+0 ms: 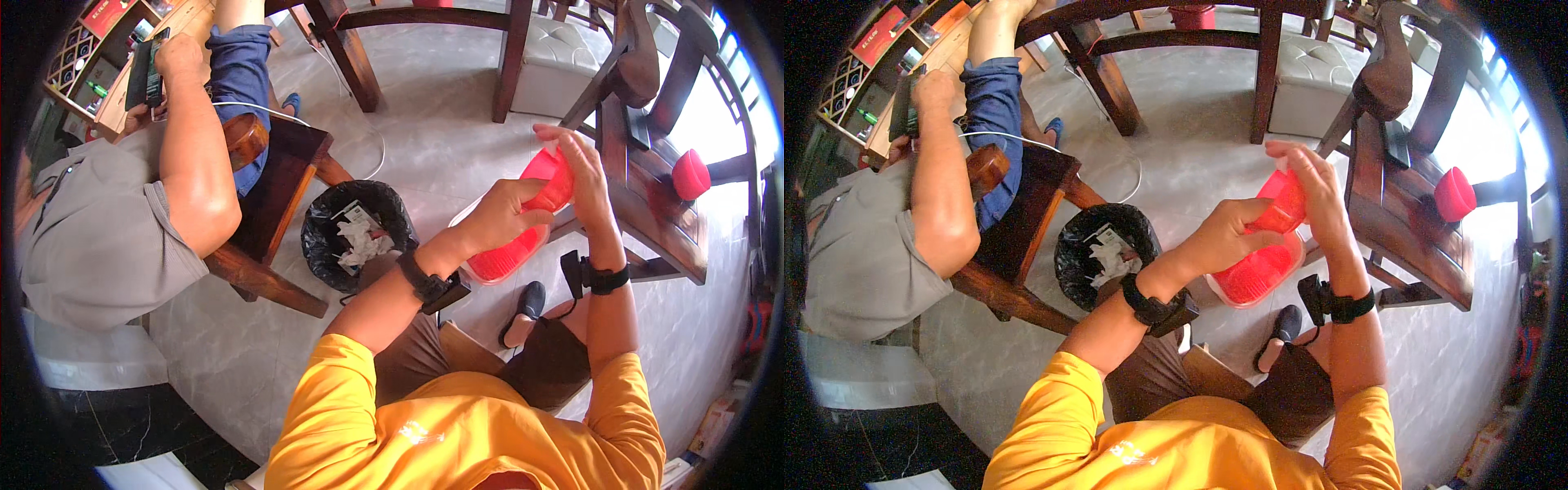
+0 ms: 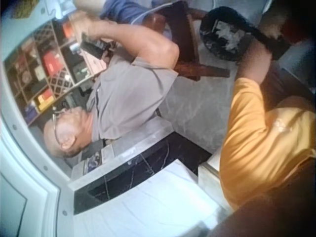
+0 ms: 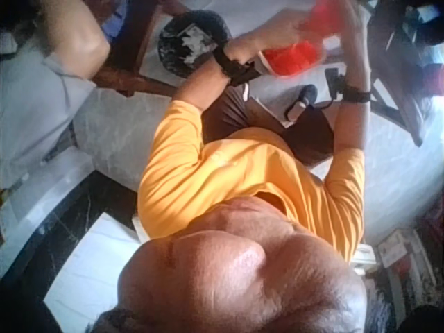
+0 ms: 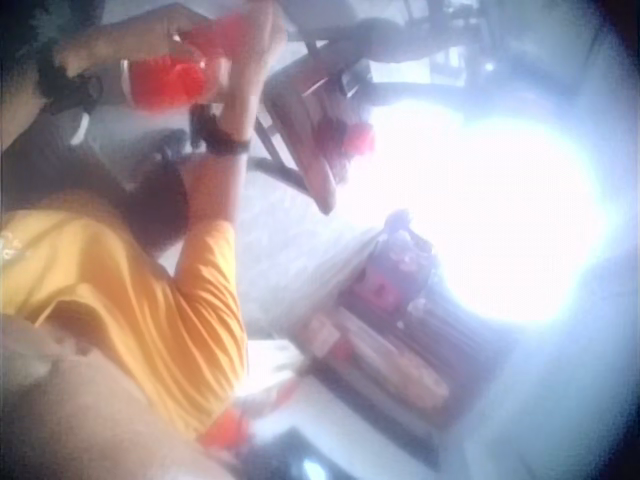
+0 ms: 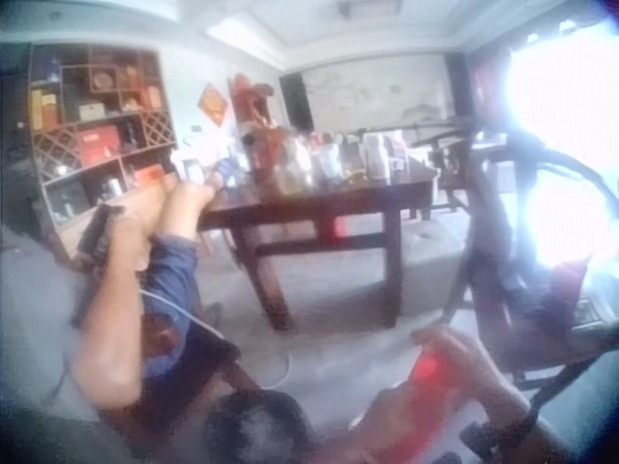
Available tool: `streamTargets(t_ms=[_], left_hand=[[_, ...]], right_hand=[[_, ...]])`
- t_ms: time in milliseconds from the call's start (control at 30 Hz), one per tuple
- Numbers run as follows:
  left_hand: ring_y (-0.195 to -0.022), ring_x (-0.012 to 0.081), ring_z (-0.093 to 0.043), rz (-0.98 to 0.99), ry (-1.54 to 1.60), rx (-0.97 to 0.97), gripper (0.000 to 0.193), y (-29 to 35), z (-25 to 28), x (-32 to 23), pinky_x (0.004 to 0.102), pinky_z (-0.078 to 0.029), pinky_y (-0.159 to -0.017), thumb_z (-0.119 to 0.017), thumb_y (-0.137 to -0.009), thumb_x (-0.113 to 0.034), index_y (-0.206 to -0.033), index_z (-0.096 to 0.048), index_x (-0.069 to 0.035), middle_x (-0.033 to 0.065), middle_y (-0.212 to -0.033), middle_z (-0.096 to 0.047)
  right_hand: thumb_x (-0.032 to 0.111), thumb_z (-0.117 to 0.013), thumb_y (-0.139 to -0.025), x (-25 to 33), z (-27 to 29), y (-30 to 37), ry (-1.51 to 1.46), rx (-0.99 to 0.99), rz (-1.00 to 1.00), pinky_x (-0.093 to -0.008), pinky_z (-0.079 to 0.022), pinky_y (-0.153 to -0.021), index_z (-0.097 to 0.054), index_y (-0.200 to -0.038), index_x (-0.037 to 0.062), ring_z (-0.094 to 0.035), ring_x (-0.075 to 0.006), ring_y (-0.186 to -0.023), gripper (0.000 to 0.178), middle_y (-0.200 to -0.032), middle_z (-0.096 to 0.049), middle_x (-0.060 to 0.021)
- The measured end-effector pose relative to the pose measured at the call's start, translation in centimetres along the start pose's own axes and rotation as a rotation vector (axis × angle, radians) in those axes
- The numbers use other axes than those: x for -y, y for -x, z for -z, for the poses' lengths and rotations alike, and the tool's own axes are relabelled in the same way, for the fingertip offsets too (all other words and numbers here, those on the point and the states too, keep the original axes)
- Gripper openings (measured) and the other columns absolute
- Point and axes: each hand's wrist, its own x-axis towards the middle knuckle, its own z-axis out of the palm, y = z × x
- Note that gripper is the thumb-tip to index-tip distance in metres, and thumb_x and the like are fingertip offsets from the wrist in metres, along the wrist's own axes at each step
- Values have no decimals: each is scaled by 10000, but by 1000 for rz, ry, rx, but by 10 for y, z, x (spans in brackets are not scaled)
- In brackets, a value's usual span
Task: Wiping and cleaning small red plastic bowls with a cloth or tissue.
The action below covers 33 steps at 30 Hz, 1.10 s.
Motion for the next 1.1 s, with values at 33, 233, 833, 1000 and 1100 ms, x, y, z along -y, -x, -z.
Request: streamTargets(t_ms=[33, 233, 833, 1000, 1100], left_hand=[[-874, 169, -653, -82, -60, -20, 276, 0, -1, -4, 309, -504, -814, -707, -833, -119, -1071, -628, -4, 109, -943, -698], [-963, 191, -630, 57, -52, 49, 317, -3, 0, -6, 324, -490, -857, -715, -815, -119, -1086, -598, -4, 132, -1016, -673], [-988, 289, -655, -185, -132, -38, 385, -1, -5, -2, 370, -484, -896, -681, -782, -56, -1146, -567, 0, 175, -1065, -671], [-959, 221, -650, 21, 0, 46, 361, -1, -3, -6, 351, -488, -878, -694, -809, -93, -1137, -573, -7, 120, -1047, -680], [-939, 164, -633, 104, 183, 88, 350, -3, 1, -1, 325, -491, -860, -702, -833, -128, -1138, -574, -14, 73, -1030, -679]], right_hand=[[284, -442, -986, 2, 1, 1, -231, -14, -157, -292, -448, -882, -662, -1063, -7, -587, -167, -979, 374, -1135, -647, -104], [274, -459, -974, -10, -3, 5, -7, -52, -56, -298, -467, -843, -669, -1042, -13, -599, -170, -931, 362, -1089, -660, -108], [376, -432, -990, -3, -2, 1, -138, -33, -128, -278, -442, -765, -666, -1053, -6, -537, -137, -811, 453, -958, -660, -44], [372, -446, -986, -9, -10, 5, -46, -53, -84, -275, -440, -745, -669, -1056, 11, -538, -134, -798, 430, -943, -658, -57], [340, -461, -973, -2, -18, 6, 137, -28, 22, -326, -460, -840, -668, -1046, 18, -599, -206, -913, 390, -1016, -666, -114]])
